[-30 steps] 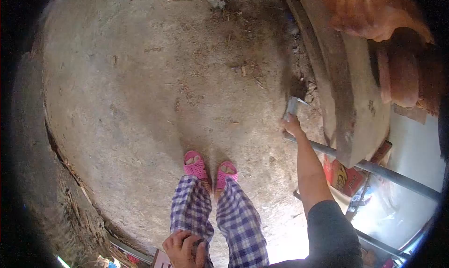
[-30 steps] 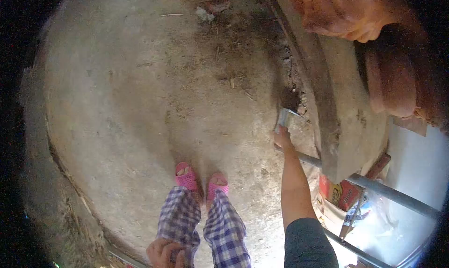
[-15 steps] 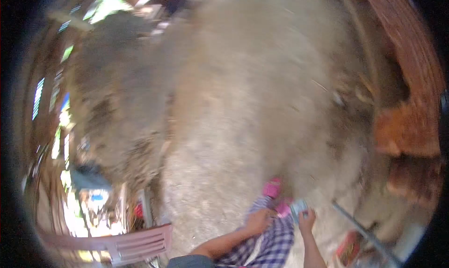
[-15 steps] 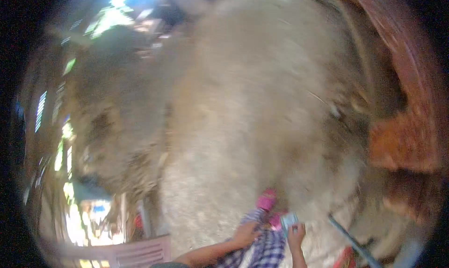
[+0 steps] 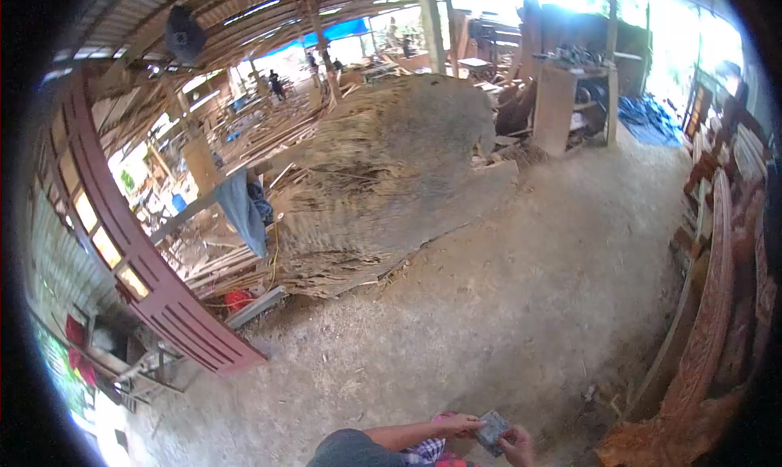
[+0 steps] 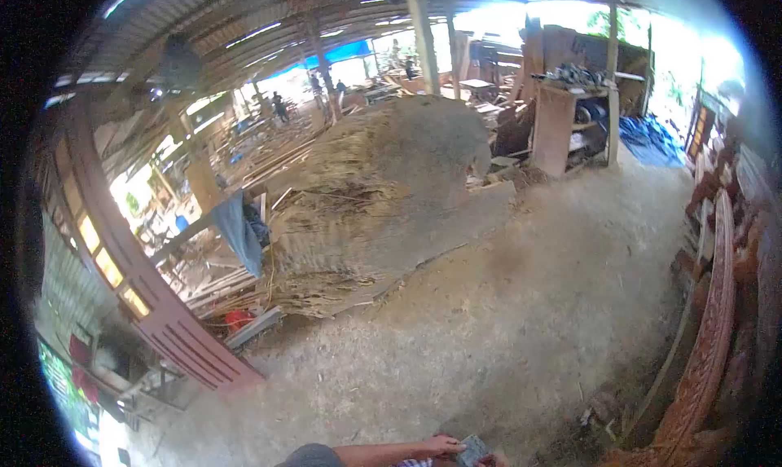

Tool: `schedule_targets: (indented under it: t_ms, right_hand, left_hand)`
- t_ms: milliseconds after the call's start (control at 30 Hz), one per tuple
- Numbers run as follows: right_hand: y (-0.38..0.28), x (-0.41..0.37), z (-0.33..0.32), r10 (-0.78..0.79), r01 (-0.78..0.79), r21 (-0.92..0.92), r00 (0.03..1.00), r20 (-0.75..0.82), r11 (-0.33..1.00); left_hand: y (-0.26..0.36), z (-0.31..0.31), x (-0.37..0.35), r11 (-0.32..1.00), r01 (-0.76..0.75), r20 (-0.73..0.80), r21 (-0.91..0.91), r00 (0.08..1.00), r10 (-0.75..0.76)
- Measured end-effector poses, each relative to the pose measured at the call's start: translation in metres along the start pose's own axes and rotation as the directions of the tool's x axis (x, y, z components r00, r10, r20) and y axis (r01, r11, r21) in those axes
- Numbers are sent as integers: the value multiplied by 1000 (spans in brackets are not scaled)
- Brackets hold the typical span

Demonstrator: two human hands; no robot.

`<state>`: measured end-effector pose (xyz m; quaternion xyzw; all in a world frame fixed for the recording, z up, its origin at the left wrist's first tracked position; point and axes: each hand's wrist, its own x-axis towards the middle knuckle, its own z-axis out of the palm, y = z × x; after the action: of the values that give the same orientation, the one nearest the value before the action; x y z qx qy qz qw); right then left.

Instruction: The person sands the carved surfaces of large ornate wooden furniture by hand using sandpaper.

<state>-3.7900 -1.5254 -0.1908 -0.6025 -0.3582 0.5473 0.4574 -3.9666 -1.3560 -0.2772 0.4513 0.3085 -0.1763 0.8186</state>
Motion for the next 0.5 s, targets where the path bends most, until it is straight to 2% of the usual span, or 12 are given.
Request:
schedule_targets:
  t_ms: [33, 67, 100, 133, 167, 233, 267, 300, 367, 433, 467, 500]
  right_hand:
    - [3, 11, -6, -2, 3, -21, 1000, 11, 1000]
    - [15, 26, -13, -92, 38, -328, 984, -151, 944]
    - [20, 37, -18, -227, 17, -603, 935, -274, 798]
    - [-2, 37, -17, -279, 5, -717, 923, -265, 697]
    - [-29, 39, -9, -282, 9, -728, 925, -255, 686]
    - [-70, 47, 4, -450, -93, -950, 864, -226, 298]
    - [-78, 55, 2, -446, -76, -955, 872, -203, 286]
    - [-82, 61, -1, -413, -12, -936, 895, -167, 353]
    - [-93, 72, -4, -371, 63, -911, 923, -102, 407]
    - [-112, 80, -10, -410, -6, -922, 894, -178, 387]
    - [-122, 83, -16, -422, -29, -925, 884, -201, 379]
    - [-136, 85, -26, -431, -24, -874, 863, -263, 485]
  left_hand:
    - [11, 2, 1, 1000, -21, -2, -11, 1000, 21]
    - [19, 5, 2, 991, -136, -70, -16, 988, 134]
    - [28, 7, 7, 969, -247, -136, -13, 960, 243]
    - [34, 4, 16, 966, -259, -136, -22, 958, 254]
    - [35, -5, 32, 971, -232, -224, 53, 945, 238]
    - [52, -4, 52, 972, -207, -323, 108, 918, 231]
    - [64, -2, 60, 970, -240, -341, 39, 909, 238]
    - [77, 2, 67, 962, -271, -361, -33, 901, 241]
    - [113, 7, 90, 966, -196, -289, 170, 927, 239]
    - [147, 14, 123, 921, -160, -222, 356, 943, 249]
    - [167, 19, 137, 924, -165, -225, 345, 941, 252]
    - [193, 22, 148, 876, -117, -106, 468, 977, 187]
